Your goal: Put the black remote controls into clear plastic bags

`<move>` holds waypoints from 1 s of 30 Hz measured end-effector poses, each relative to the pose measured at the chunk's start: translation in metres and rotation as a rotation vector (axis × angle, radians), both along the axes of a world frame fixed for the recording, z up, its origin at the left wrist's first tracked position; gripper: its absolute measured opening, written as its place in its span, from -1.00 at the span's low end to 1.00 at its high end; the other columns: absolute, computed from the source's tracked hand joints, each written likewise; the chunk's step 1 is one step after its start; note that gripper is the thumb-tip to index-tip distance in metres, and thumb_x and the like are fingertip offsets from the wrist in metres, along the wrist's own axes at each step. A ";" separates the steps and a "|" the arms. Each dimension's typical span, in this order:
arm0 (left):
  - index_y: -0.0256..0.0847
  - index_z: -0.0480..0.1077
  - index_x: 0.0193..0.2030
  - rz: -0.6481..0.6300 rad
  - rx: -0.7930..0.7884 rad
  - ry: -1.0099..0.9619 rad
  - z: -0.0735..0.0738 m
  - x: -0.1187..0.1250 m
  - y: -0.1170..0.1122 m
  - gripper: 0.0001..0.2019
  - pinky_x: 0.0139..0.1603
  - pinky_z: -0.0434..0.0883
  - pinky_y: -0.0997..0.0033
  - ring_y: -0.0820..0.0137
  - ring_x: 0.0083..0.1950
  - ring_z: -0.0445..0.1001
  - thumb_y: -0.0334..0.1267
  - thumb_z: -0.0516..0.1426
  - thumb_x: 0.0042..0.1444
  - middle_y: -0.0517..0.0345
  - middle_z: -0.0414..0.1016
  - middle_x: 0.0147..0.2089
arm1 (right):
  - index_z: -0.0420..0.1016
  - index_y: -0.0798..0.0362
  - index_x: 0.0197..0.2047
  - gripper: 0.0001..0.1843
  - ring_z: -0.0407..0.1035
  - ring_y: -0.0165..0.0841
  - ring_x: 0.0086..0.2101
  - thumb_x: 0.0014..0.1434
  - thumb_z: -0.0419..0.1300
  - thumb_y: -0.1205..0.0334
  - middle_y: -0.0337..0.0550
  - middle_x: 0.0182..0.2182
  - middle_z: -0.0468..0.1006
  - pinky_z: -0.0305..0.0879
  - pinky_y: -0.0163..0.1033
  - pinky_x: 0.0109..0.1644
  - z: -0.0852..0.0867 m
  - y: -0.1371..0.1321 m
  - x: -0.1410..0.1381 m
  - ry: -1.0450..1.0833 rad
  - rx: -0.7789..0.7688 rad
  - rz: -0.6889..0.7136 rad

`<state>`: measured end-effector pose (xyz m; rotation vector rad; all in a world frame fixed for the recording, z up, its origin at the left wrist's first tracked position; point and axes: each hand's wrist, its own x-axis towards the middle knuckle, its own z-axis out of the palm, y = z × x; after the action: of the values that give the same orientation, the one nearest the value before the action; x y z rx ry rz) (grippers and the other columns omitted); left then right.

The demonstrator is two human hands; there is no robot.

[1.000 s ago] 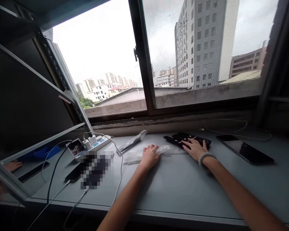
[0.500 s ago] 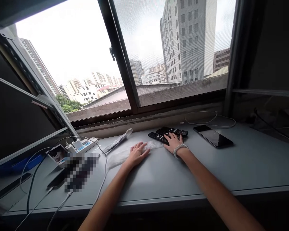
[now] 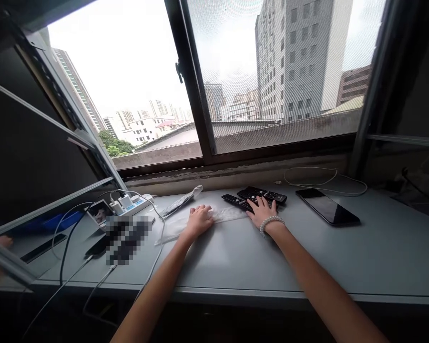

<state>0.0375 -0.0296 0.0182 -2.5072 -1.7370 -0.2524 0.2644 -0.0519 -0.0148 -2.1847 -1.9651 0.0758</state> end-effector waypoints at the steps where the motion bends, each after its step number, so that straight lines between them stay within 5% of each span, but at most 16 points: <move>1: -0.14 0.35 -0.04 0.009 0.004 0.003 0.001 0.000 -0.001 -0.67 0.09 0.10 0.21 0.20 0.03 0.29 -0.28 -0.02 0.04 0.01 0.39 -0.07 | 0.08 -0.06 0.30 -0.44 -0.14 -0.14 0.26 0.25 -0.17 0.05 -0.04 0.29 0.04 -0.23 0.17 0.25 0.000 0.000 0.000 -0.010 0.011 -0.008; 8: -0.24 0.44 -0.20 0.191 0.027 0.008 0.007 -0.008 -0.001 -0.72 0.08 0.12 0.15 0.16 0.01 0.31 -0.32 -0.04 0.03 -0.09 0.41 -0.09 | 0.43 -0.04 0.08 -0.54 0.16 -0.12 0.12 0.17 -0.04 0.06 -0.02 0.14 0.30 0.04 0.07 0.15 0.004 -0.001 0.001 0.022 0.142 -0.059; 14: -0.27 0.41 -0.23 0.261 0.140 -0.165 0.013 -0.009 -0.002 -0.76 0.05 0.15 0.15 0.13 0.03 0.28 -0.29 -0.02 0.03 -0.12 0.38 -0.07 | 0.53 0.02 -0.06 -0.58 0.25 -0.09 0.05 0.09 0.04 0.08 -0.02 0.05 0.41 0.16 0.00 0.07 -0.002 0.002 0.007 0.059 0.243 -0.101; 19: -0.19 0.29 -0.08 0.080 0.189 -0.426 0.010 0.004 -0.004 -0.73 0.07 0.16 0.28 0.29 0.00 0.33 -0.29 -0.02 0.05 0.03 0.37 -0.05 | 0.54 0.00 -0.08 -0.57 0.31 -0.10 -0.01 0.05 0.08 0.01 -0.05 0.02 0.44 0.22 -0.02 0.01 -0.005 0.005 0.012 0.067 0.280 -0.075; 25: -0.15 -0.15 0.31 -0.182 -0.156 -0.361 -0.013 0.013 -0.005 -0.19 0.28 -0.07 0.15 0.18 0.34 -0.05 0.08 0.09 -0.02 -0.04 0.04 0.31 | 0.51 -0.01 -0.04 -0.58 0.29 -0.15 0.02 0.04 0.11 0.08 -0.09 0.03 0.43 0.20 -0.06 0.05 0.005 0.001 0.009 0.084 0.241 -0.085; 28: -0.13 -0.08 0.31 -0.215 -0.271 -0.235 -0.017 0.014 -0.005 -0.27 0.30 -0.15 0.06 0.13 0.38 -0.19 0.20 -0.08 0.08 -0.03 -0.07 0.36 | 0.49 0.00 -0.01 -0.58 0.27 -0.17 0.03 0.05 0.12 0.11 -0.08 0.02 0.42 0.17 -0.07 0.08 0.009 0.000 0.006 0.091 0.218 -0.089; 30: -0.11 0.06 0.25 -0.213 -0.238 -0.186 -0.016 0.014 -0.003 -0.41 0.29 -0.10 0.08 0.17 0.35 -0.08 0.14 -0.16 0.16 0.00 0.03 0.32 | 0.47 0.01 0.00 -0.58 0.26 -0.18 0.03 0.06 0.12 0.13 -0.07 0.02 0.42 0.15 -0.08 0.09 0.011 -0.001 0.004 0.093 0.202 -0.086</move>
<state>0.0517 -0.0331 0.0024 -2.9322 -1.6472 -0.3200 0.2684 -0.0530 -0.0039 -2.0923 -1.7455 -0.0326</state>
